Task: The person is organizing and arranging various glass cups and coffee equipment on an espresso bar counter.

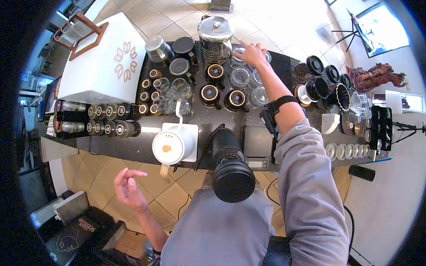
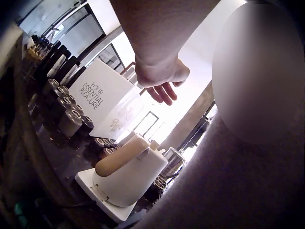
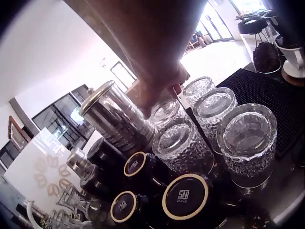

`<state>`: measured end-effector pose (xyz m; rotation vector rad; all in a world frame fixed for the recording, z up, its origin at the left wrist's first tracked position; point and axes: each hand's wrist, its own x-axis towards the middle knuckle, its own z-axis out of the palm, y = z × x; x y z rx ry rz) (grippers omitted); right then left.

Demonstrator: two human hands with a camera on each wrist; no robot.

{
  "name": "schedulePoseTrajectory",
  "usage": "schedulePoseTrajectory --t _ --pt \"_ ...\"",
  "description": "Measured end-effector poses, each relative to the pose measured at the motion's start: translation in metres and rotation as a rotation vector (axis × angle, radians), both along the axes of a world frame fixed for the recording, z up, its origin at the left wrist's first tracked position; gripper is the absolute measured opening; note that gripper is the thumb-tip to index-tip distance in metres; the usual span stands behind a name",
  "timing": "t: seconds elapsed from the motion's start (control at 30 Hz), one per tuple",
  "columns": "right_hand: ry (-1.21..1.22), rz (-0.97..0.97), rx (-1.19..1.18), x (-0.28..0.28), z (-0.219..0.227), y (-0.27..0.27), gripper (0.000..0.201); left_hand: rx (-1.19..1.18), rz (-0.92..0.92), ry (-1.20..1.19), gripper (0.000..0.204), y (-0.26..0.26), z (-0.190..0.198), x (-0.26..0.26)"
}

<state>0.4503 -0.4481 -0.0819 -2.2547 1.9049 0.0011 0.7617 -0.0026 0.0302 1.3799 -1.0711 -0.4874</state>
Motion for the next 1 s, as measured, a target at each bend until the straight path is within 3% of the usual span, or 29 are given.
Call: schedulePoseTrajectory --t 0.17,0.27,0.37,0.7,0.77,0.87,1.0 --pt "-0.063 -0.142 -0.068 -0.036 0.004 -0.015 0.063 -0.005 0.002 0.011 0.029 -0.004 -0.001 -0.002" --pt "-0.072 -0.088 0.049 -0.058 -0.005 -0.016 0.063 -0.006 0.001 0.031 0.029 -0.008 -0.001 -0.004" --pt "-0.098 -0.021 -0.016 -0.069 -0.009 -0.004 0.063 0.001 -0.033 -0.033 0.030 -0.010 -0.002 -0.004" --pt "-0.149 -0.068 0.014 -0.068 -0.002 0.010 0.066 0.010 -0.044 -0.013 0.029 -0.011 -0.002 -0.005" --pt "-0.218 -0.095 -0.127 -0.072 -0.012 0.010 0.062 0.019 -0.047 -0.008 0.029 -0.011 -0.001 -0.006" --pt "-0.268 -0.122 -0.322 -0.075 0.000 0.013 0.052 0.011 -0.060 -0.031 0.029 -0.012 -0.001 -0.009" --pt "-0.488 -0.011 -0.450 -0.086 0.071 0.059 0.030 -0.032 -0.066 0.002 0.029 -0.019 -0.003 -0.015"
